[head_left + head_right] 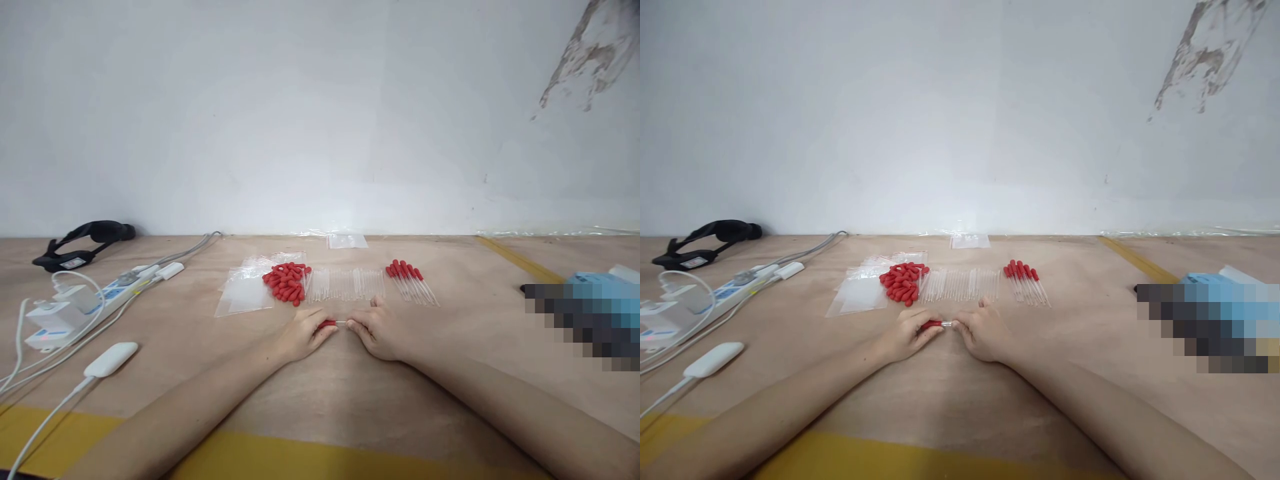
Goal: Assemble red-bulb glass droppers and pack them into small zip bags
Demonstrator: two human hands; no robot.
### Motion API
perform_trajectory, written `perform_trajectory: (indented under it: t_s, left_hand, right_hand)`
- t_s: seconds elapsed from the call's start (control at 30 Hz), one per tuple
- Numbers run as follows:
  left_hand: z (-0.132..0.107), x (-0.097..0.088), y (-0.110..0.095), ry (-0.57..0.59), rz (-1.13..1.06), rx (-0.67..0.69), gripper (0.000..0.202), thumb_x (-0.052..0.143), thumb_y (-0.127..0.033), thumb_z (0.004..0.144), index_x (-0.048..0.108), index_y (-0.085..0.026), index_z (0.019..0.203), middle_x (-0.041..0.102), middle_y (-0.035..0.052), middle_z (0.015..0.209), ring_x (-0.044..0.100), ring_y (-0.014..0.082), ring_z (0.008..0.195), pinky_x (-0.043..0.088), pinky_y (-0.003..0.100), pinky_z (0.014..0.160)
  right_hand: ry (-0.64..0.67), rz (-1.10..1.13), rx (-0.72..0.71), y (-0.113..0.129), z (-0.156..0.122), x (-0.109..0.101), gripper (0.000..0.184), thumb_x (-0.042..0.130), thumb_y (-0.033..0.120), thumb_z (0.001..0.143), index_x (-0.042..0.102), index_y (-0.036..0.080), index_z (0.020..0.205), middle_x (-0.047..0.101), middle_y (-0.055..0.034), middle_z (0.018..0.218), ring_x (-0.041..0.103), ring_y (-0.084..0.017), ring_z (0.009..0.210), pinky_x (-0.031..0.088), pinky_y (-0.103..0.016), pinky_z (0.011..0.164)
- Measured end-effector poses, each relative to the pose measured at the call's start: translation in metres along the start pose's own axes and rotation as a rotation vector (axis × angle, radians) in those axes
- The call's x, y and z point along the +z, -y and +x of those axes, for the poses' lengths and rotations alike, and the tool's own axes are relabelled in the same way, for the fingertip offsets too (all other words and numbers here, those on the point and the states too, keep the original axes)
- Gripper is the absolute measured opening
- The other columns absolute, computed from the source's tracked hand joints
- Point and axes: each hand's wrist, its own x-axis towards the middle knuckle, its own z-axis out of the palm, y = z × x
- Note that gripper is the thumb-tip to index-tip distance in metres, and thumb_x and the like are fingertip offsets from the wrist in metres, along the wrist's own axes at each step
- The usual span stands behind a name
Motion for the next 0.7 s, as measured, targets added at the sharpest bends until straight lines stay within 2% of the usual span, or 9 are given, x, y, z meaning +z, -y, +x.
perform_trajectory:
  t_s: [0.23,0.3,0.37,0.43,0.47,0.57,0.63,0.7]
  left_hand:
    - [0.000,0.000,0.005,0.020,0.008,0.011,0.017,0.045,-0.028,0.085,0.056,-0.015,0.087,0.059,0.0040,0.075,0.054,0.0132,0.069,0.042,0.023,0.063]
    - [0.001,-0.001,0.006,-0.005,-0.020,-0.036,0.018,0.048,-0.030,0.083,0.055,-0.016,0.092,0.059,0.0041,0.079,0.054,0.0133,0.071,0.043,0.024,0.064]
    - [0.001,-0.003,0.007,-0.062,-0.056,-0.109,0.027,0.053,-0.032,0.080,0.051,-0.017,0.103,0.057,0.0054,0.089,0.054,0.0137,0.074,0.045,0.024,0.064]
    - [0.001,-0.005,0.009,-0.116,-0.084,-0.164,0.035,0.055,-0.031,0.078,0.048,-0.018,0.109,0.054,0.0066,0.096,0.053,0.0137,0.075,0.046,0.024,0.062]
    - [0.001,-0.005,0.010,-0.125,-0.094,-0.175,0.032,0.054,-0.030,0.078,0.049,-0.018,0.108,0.053,0.0064,0.096,0.053,0.0136,0.076,0.047,0.024,0.062]
    - [0.001,-0.005,0.012,-0.088,-0.112,-0.173,0.010,0.049,-0.024,0.081,0.056,-0.016,0.083,0.054,0.0048,0.089,0.052,0.0119,0.072,0.045,0.024,0.062]
    - [0.002,-0.004,0.012,-0.072,-0.112,-0.173,0.014,0.051,-0.023,0.080,0.053,-0.015,0.068,0.054,0.0040,0.083,0.051,0.0111,0.068,0.043,0.022,0.059]
    - [0.002,-0.004,0.012,-0.085,-0.094,-0.180,0.018,0.054,-0.024,0.078,0.047,-0.015,0.063,0.052,0.0028,0.077,0.049,0.0107,0.065,0.040,0.022,0.057]
  right_hand:
    - [0.095,0.023,0.015,0.003,0.004,-0.009,0.032,0.031,0.027,0.089,0.057,0.018,0.073,0.064,-0.0010,0.068,0.053,-0.012,0.059,0.028,-0.031,0.073]
    - [0.098,0.017,0.015,0.004,0.003,-0.018,0.031,0.035,0.028,0.088,0.058,0.019,0.070,0.064,-0.0008,0.067,0.053,-0.012,0.058,0.030,-0.031,0.074]
    - [0.100,0.057,0.057,-0.001,0.002,-0.029,0.028,0.039,0.028,0.085,0.061,0.020,0.070,0.064,-0.0005,0.066,0.053,-0.012,0.058,0.032,-0.029,0.070]
    - [0.074,0.108,0.190,-0.014,0.001,-0.041,0.026,0.041,0.029,0.082,0.063,0.020,0.072,0.064,-0.0007,0.065,0.054,-0.012,0.058,0.033,-0.025,0.059]
    - [0.037,0.115,0.292,-0.024,0.001,-0.046,0.027,0.042,0.031,0.081,0.063,0.020,0.071,0.063,-0.0011,0.064,0.054,-0.013,0.058,0.032,-0.024,0.055]
    - [-0.135,0.084,0.653,-0.061,0.002,-0.060,0.036,0.042,0.044,0.078,0.062,0.019,0.062,0.061,-0.0023,0.060,0.054,-0.014,0.057,0.032,-0.023,0.051]
    - [-0.212,-0.012,0.845,-0.085,0.002,-0.065,0.037,0.043,0.048,0.075,0.062,0.019,0.062,0.062,-0.0042,0.063,0.056,-0.017,0.061,0.030,-0.025,0.050]
    - [-0.217,-0.072,0.947,-0.104,0.003,-0.064,0.035,0.044,0.049,0.073,0.063,0.020,0.065,0.064,-0.0055,0.069,0.057,-0.020,0.067,0.031,-0.026,0.052]
